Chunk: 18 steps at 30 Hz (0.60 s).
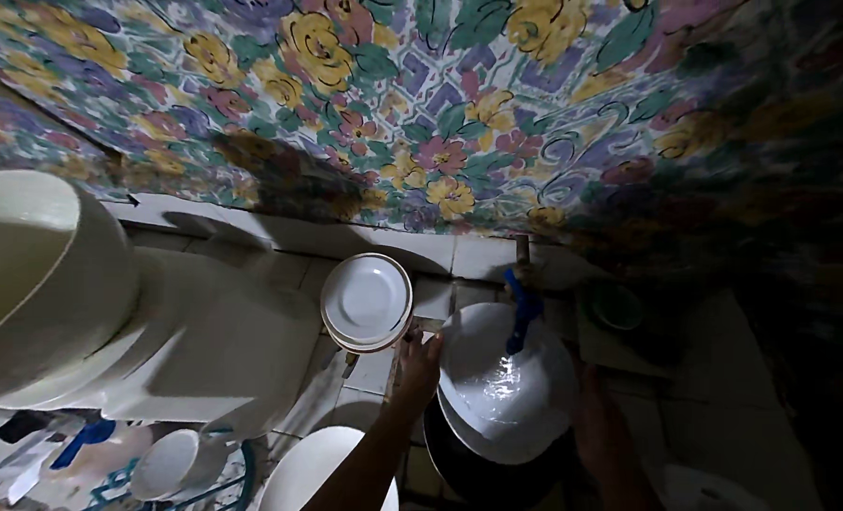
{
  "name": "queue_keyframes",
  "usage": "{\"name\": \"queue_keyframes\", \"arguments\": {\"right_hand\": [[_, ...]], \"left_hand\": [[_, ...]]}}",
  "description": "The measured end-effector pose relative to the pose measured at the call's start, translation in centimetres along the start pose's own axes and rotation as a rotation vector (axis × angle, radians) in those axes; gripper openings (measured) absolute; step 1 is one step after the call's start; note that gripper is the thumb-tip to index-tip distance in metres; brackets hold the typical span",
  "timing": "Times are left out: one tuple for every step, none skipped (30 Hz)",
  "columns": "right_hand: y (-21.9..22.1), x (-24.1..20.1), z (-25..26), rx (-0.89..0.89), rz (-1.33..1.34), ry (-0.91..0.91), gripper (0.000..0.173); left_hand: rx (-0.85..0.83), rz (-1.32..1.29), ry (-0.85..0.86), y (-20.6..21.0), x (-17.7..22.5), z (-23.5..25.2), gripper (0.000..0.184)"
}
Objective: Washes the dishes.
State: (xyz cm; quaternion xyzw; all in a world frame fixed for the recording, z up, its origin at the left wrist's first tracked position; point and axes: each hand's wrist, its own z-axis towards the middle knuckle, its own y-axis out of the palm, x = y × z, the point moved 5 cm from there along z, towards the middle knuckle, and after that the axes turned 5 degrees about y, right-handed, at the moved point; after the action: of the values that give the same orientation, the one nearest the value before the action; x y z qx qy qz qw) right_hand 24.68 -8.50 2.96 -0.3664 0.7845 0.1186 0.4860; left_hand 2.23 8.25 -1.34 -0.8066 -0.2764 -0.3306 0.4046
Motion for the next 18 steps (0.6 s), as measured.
{"name": "queue_keyframes", "arguments": {"right_hand": [[-0.4,-0.7,-0.6,0.018,-0.065,0.012,0.057],[-0.7,-1.1,-1.0,0.029,-0.114,0.015,0.055],[-1.0,-1.1,-0.9,0.025,-0.157,0.007,0.053],[-1.0,-1.0,-0.7,-0.008,-0.185,-0.016,0.054],[-0.9,-0.6,0.0,-0.069,-0.194,-0.060,0.055],[-0.9,-0.1,0.5,-0.092,-0.181,-0.114,0.056],[-1.1,0.3,0.4,-0.070,-0.175,-0.145,0.056],[-1.8,-0.2,-0.5,-0.070,-0.193,-0.080,0.055],[-2.3,-0.4,-1.1,-0.095,-0.197,-0.014,0.056],[-2.7,-0.2,-1.2,-0.103,-0.165,0.014,0.057],[-2.6,0.0,-1.1,-0.090,-0.129,0.020,0.056],[-2.6,0.2,-1.1,-0.072,-0.109,0.023,0.055],[-2.8,0.8,-1.0,-0.073,-0.107,0.027,0.054],[-3.2,1.7,-0.8,-0.095,-0.107,0.037,0.054],[-3.5,2.5,-0.5,-0.104,-0.115,0.065,0.056],[-3.7,3.5,0.1,-0.110,-0.122,0.111,0.059],[-3.4,3.9,0.4,-0.115,-0.125,0.166,0.061],[-3.2,4.3,0.3,-0.103,-0.111,0.219,0.062]], "left_hand": [[-0.018,0.018,-0.006,0.4,0.2,0.0,0.051],[-0.059,0.075,-0.004,0.9,0.4,0.0,0.050],[-0.109,0.120,-0.019,1.2,0.4,-0.1,0.053],[-0.146,0.145,-0.038,1.6,0.3,-0.2,0.056],[-0.170,0.155,-0.062,2.0,0.0,-0.2,0.058],[-0.176,0.136,-0.083,2.3,-0.5,-0.2,0.062],[-0.177,0.128,-0.093,2.5,-1.0,-0.3,0.064],[-0.180,0.095,-0.096,2.7,-1.4,-0.4,0.064],[-0.164,0.049,-0.096,2.7,-1.8,-0.5,0.063],[-0.139,0.010,-0.096,2.7,-2.2,-0.6,0.063],[-0.139,-0.001,-0.088,2.5,-2.5,-0.7,0.064],[-0.159,-0.001,-0.081,2.4,-2.8,-0.9,0.065],[-0.177,0.000,-0.077,2.2,-3.0,-1.2,0.066],[-0.192,0.008,-0.078,2.1,-3.3,-1.5,0.068],[-0.207,0.031,-0.076,2.0,-3.6,-1.7,0.069],[-0.202,0.035,-0.072,1.7,-3.8,-2.0,0.068],[-0.204,0.026,-0.062,1.4,-3.8,-2.2,0.066],[-0.210,0.000,-0.054,0.9,-3.6,-2.7,0.065]]}}
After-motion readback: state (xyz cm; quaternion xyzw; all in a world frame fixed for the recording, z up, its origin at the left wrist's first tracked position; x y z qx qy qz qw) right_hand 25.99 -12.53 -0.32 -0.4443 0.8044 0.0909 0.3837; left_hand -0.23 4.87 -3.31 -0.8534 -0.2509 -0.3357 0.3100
